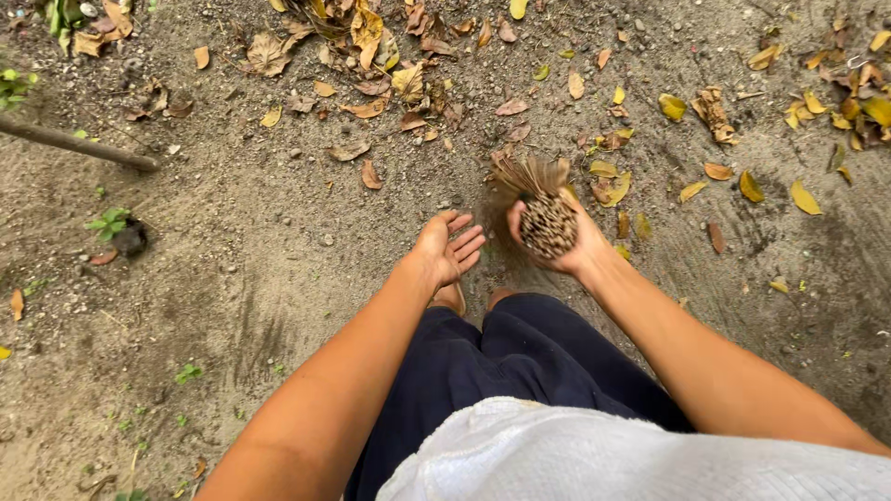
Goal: The person uses a rake to clear dry leaves and debris from a dirt path, then switches to a broom to sweep smaller leaves into a pile on the ground.
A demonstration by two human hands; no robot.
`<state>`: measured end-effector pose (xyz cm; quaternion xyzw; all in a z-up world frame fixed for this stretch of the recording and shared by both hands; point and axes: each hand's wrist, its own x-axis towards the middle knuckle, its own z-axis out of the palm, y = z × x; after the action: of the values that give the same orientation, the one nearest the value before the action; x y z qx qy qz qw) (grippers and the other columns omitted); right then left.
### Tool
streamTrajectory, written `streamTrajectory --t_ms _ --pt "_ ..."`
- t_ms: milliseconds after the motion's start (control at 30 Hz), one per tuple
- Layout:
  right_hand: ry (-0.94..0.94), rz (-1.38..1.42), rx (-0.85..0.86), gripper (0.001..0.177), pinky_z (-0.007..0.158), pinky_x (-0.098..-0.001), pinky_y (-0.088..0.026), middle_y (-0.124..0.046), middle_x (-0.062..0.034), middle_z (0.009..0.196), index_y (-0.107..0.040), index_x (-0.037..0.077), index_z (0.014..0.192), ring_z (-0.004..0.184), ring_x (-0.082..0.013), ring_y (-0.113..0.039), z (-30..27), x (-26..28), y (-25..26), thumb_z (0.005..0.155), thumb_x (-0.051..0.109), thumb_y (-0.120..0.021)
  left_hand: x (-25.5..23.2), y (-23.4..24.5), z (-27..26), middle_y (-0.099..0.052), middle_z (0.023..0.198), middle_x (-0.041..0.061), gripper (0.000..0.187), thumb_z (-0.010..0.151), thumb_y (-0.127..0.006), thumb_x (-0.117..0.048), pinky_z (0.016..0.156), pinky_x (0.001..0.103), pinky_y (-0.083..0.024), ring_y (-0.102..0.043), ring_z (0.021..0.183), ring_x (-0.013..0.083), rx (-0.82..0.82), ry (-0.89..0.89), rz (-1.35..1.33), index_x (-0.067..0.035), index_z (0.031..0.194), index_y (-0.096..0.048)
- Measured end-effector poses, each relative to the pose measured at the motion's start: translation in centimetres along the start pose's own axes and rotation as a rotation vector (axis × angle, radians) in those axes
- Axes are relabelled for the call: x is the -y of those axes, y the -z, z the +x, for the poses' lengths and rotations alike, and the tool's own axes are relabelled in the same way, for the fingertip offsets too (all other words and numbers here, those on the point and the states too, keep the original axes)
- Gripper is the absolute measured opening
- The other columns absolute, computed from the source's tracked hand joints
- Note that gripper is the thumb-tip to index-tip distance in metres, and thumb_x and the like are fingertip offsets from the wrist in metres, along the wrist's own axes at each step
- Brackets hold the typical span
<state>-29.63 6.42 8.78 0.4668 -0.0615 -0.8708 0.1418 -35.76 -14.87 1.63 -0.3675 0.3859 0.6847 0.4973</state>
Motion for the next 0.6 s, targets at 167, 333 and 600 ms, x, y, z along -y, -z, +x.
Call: streamTrajectory --t_ms 167,333,600 --pt "-0.188 -0.174 0.344 0.030 0.078 -0.0395 -0.063 -0.063 -0.0132 0.097 -0.054 0.001 0.106 0.086 -0.0247 -0.067 0.1 -4.8 -8.3 0.099 0.029 -0.059 -1.0 -0.3 -4.4 -0.066 0.139 0.001 0.069 0.099 -0.022 -0.059 0.105 0.046 -0.022 -0.061 0.129 0.0160 0.042 0.007 0.110 -0.019 0.149 -0.048" --pt "0.008 -0.282 0.415 0.037 0.078 -0.0334 -0.065 -0.066 -0.0160 0.098 -0.058 -0.006 0.115 0.084 -0.0209 -0.069 -5.1 -6.3 -9.2 0.097 0.026 -0.064 0.3 -3.8 -5.2 -0.064 0.141 0.003 0.081 0.099 -0.017 -0.067 0.117 0.056 -0.017 -0.058 0.133 0.0187 0.107 0.059 0.148 -0.014 0.154 -0.042" --pt "0.503 -0.031 -0.083 0.028 0.087 -0.0461 -0.065 -0.073 -0.0168 0.095 -0.064 0.001 0.104 0.084 -0.0312 -0.074 -9.4 -1.3 9.8 0.095 0.027 -0.064 2.5 -11.4 -2.2 -0.052 0.146 0.029 0.072 0.103 -0.038 -0.051 0.096 0.043 -0.052 -0.062 0.126 0.0355 0.281 0.319 0.247 -0.006 0.157 -0.022"
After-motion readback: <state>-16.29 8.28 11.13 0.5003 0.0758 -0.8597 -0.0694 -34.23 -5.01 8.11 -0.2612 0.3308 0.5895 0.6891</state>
